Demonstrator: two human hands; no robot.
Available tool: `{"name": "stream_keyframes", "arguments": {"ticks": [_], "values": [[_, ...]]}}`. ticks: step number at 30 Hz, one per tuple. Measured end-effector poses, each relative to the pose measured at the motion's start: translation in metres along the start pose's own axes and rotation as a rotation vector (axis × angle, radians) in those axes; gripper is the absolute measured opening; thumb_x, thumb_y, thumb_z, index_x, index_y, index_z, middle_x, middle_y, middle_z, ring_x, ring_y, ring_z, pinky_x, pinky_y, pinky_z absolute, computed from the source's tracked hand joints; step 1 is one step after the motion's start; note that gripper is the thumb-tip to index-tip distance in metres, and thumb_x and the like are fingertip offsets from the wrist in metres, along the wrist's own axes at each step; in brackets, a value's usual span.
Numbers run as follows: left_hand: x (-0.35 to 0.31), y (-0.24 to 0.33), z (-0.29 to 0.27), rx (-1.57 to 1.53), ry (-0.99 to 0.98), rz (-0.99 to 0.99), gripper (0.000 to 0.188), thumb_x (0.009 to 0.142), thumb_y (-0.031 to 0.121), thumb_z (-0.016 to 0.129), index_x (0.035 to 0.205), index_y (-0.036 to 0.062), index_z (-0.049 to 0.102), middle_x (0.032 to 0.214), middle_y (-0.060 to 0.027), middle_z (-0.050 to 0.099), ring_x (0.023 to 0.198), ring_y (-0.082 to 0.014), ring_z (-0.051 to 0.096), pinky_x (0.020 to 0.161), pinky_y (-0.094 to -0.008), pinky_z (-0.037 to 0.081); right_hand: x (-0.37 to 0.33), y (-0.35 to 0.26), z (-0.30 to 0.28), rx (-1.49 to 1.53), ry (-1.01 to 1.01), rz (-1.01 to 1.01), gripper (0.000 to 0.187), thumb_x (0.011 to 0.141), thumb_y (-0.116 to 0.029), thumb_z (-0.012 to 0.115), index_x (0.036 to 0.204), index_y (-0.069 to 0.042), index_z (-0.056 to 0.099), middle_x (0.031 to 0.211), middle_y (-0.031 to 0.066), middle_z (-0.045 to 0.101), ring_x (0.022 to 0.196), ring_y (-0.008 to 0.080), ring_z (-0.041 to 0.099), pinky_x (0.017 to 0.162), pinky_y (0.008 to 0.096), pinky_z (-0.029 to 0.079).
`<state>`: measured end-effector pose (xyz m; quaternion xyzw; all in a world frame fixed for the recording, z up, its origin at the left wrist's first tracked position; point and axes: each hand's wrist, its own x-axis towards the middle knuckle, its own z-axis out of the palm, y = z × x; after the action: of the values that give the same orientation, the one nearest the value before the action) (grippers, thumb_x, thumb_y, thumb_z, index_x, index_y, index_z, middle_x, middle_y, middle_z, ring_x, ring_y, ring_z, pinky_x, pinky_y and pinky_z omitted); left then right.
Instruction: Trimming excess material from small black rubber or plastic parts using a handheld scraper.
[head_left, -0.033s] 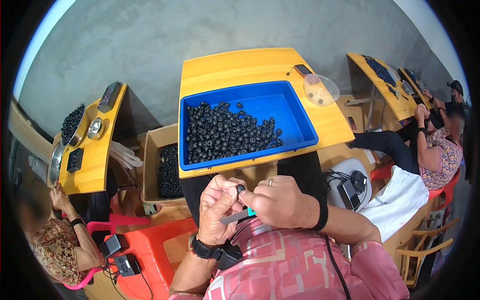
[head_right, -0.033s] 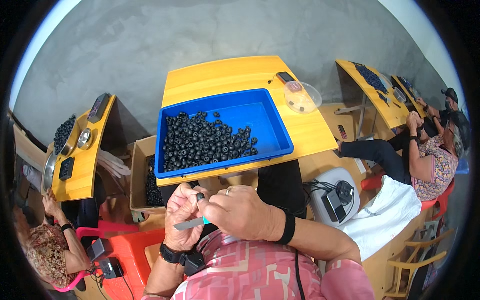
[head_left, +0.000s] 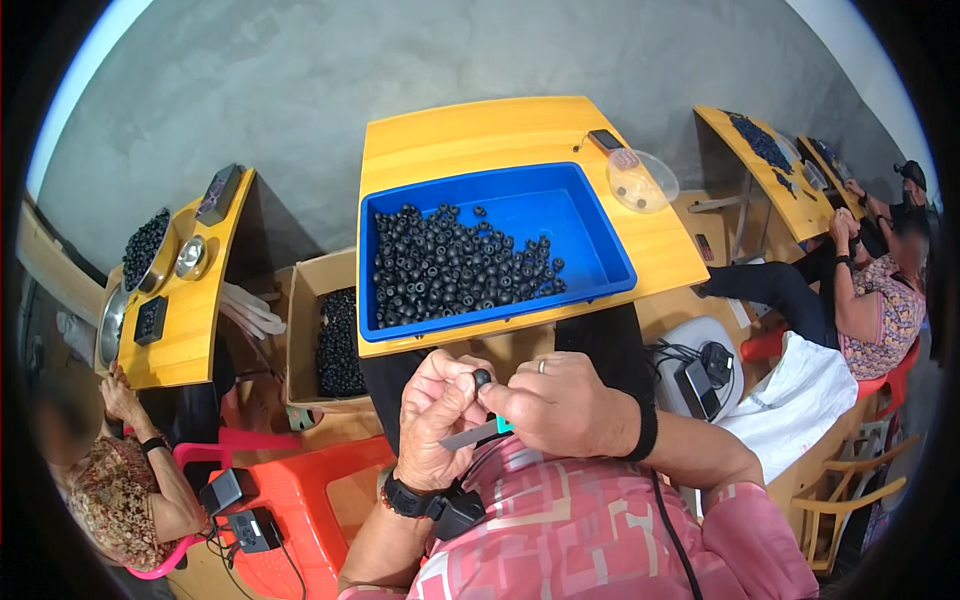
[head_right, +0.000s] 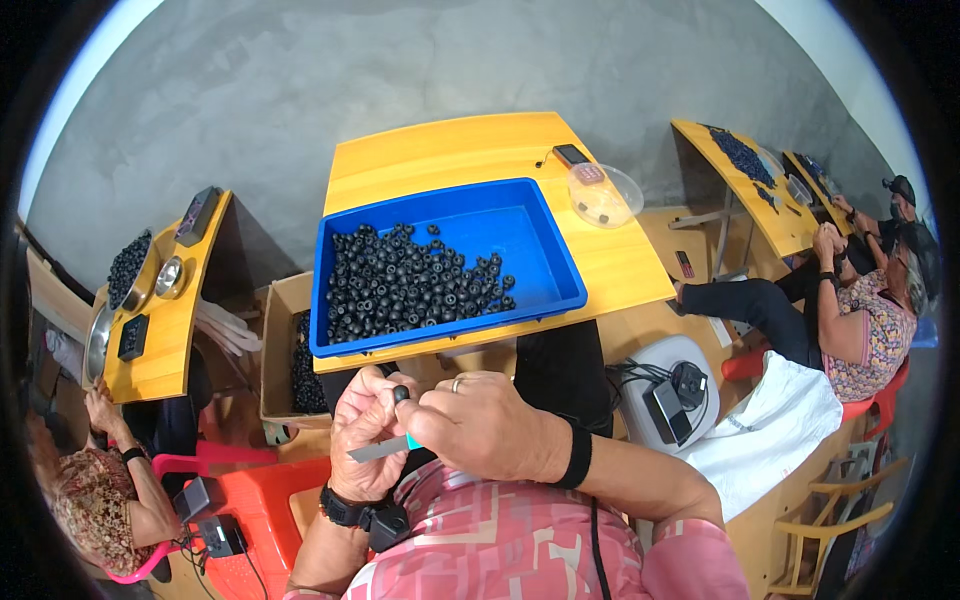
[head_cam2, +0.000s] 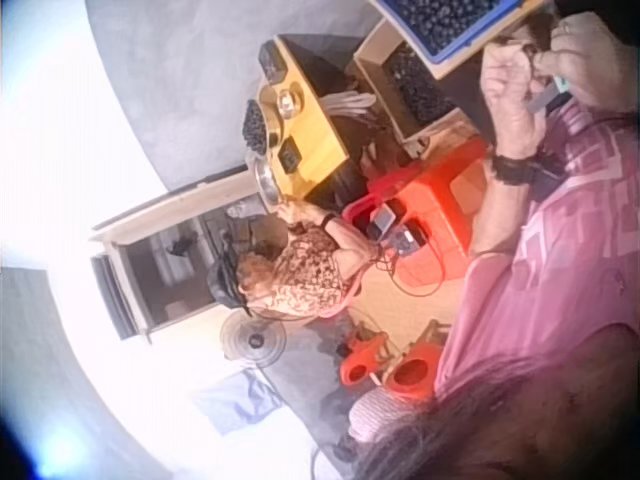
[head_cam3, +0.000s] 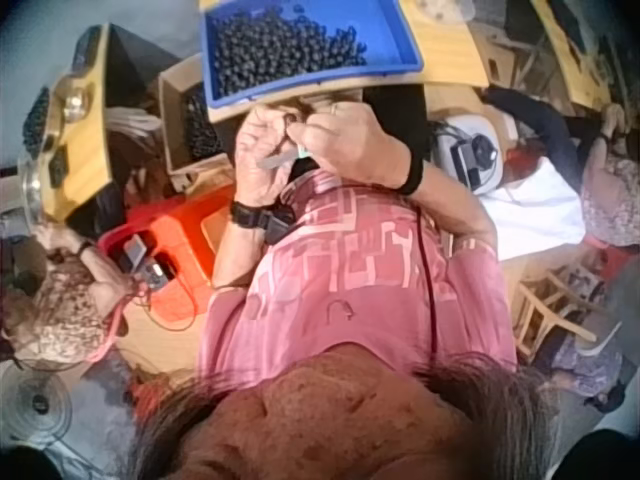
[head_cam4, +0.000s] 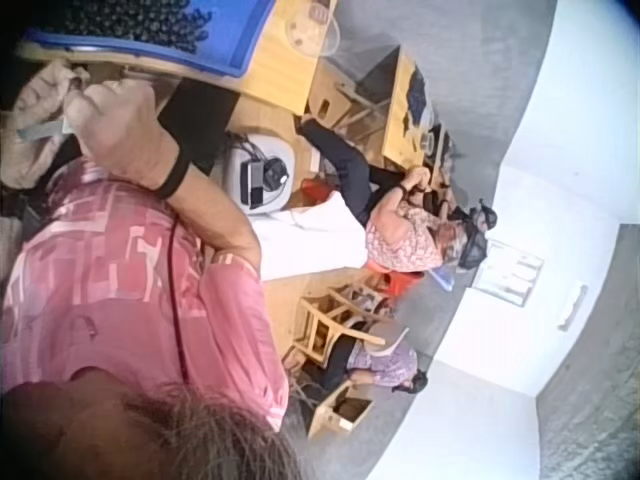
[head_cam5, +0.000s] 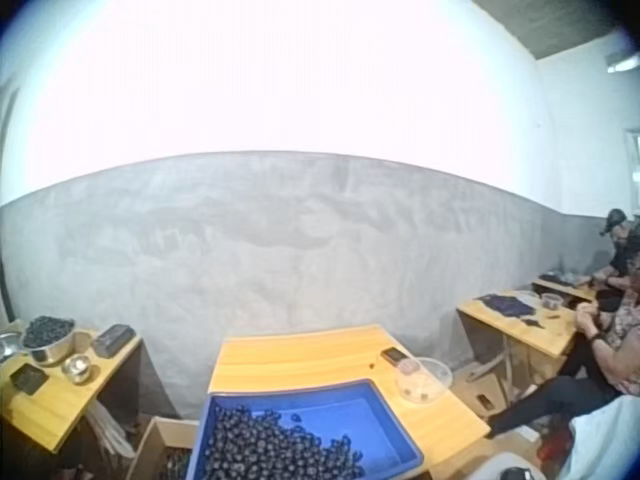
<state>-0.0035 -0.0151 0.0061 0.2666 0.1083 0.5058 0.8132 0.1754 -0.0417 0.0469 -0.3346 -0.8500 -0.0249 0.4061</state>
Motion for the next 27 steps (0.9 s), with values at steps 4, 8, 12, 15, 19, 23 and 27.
{"name": "stream_keyframes", "arguments": {"ticks": [4, 8, 12, 15, 19, 23, 27], "values": [[0.0, 0.002, 0.008, -0.049, -0.002, -0.021, 0.008, 0.096, 0.005, 0.066, 0.1, 0.0028, 0.06, 0.103, -0.014, 0.066, 0.092, -0.0199, 0.067, 0.082, -0.0311, 0.056, 0.002, 0.002, -0.004, 0.013, -0.061, 0.071, 0.039, 0.074, -0.006, 0.074, 0.111, -0.005, 0.063, 0.071, 0.0046, 0.057, 0.061, 0.0224, 0.063, 0.054, 0.0347, 0.049], [0.0, 0.0, -0.001, -0.086, -0.018, -0.049, 0.007, 0.096, 0.006, 0.067, 0.099, 0.0036, 0.061, 0.106, -0.0143, 0.068, 0.097, -0.0211, 0.068, 0.087, -0.0356, 0.057, 0.006, 0.002, -0.002, 0.162, 0.043, 0.151, 0.04, 0.073, -0.007, 0.076, 0.111, -0.005, 0.063, 0.071, 0.0061, 0.06, 0.064, 0.0252, 0.066, 0.057, 0.0357, 0.052], [0.0, 0.002, 0.002, -0.068, -0.018, -0.049, 0.006, 0.096, 0.004, 0.067, 0.099, 0.0038, 0.061, 0.106, -0.0136, 0.068, 0.094, -0.0202, 0.068, 0.085, -0.0339, 0.056, 0.007, -0.002, -0.007, 0.043, -0.119, 0.128, 0.039, 0.074, -0.007, 0.076, 0.111, -0.006, 0.063, 0.072, 0.0056, 0.06, 0.064, 0.0253, 0.066, 0.057, 0.0362, 0.052], [0.0, 0.003, 0.001, -0.021, -0.016, -0.03, 0.007, 0.095, 0.004, 0.068, 0.098, 0.0043, 0.061, 0.105, -0.0136, 0.068, 0.092, -0.0185, 0.067, 0.084, -0.0319, 0.056, 0.002, -0.001, -0.005, 0.012, -0.093, 0.011, 0.036, 0.074, -0.008, 0.076, 0.108, -0.007, 0.064, 0.072, 0.0054, 0.06, 0.064, 0.0251, 0.066, 0.057, 0.0359, 0.051], [0.001, 0.002, 0.003, -0.03, -0.007, -0.036, 0.007, 0.095, 0.005, 0.068, 0.098, 0.0051, 0.062, 0.103, -0.0131, 0.067, 0.089, -0.0187, 0.065, 0.085, -0.0331, 0.053, 0.003, -0.003, -0.011, 0.046, -0.124, 0.101, 0.03, 0.076, -0.008, 0.076, 0.104, -0.008, 0.064, 0.076, 0.0062, 0.063, 0.065, 0.0265, 0.066, 0.057, 0.0363, 0.051], [0.005, 0.001, 0.003, -0.021, -0.062, 0.016, 0.01, 0.095, 0.009, 0.069, 0.1, 0.0065, 0.06, 0.091, -0.0113, 0.063, 0.083, -0.0201, 0.061, 0.079, -0.0373, 0.05, -0.006, 0.004, -0.006, 0.279, 0.106, 0.314, 0.02, 0.085, -0.006, 0.074, 0.102, -0.007, 0.066, 0.083, 0.0083, 0.07, 0.068, 0.025, 0.069, 0.059, 0.0346, 0.053], [0.008, 0.025, -0.004, 0.05, 0.077, 0.251, 0.008, 0.098, 0.007, 0.065, 0.104, 0.0063, 0.06, 0.098, -0.0123, 0.065, 0.082, -0.0187, 0.06, 0.081, -0.036, 0.051, -0.008, 0.006, -0.013, 0.364, 0.197, 0.513, 0.015, 0.087, -0.007, 0.076, 0.097, -0.004, 0.066, 0.082, 0.0081, 0.069, 0.067, 0.0144, 0.067, 0.062, 0.0285, 0.052]]}}
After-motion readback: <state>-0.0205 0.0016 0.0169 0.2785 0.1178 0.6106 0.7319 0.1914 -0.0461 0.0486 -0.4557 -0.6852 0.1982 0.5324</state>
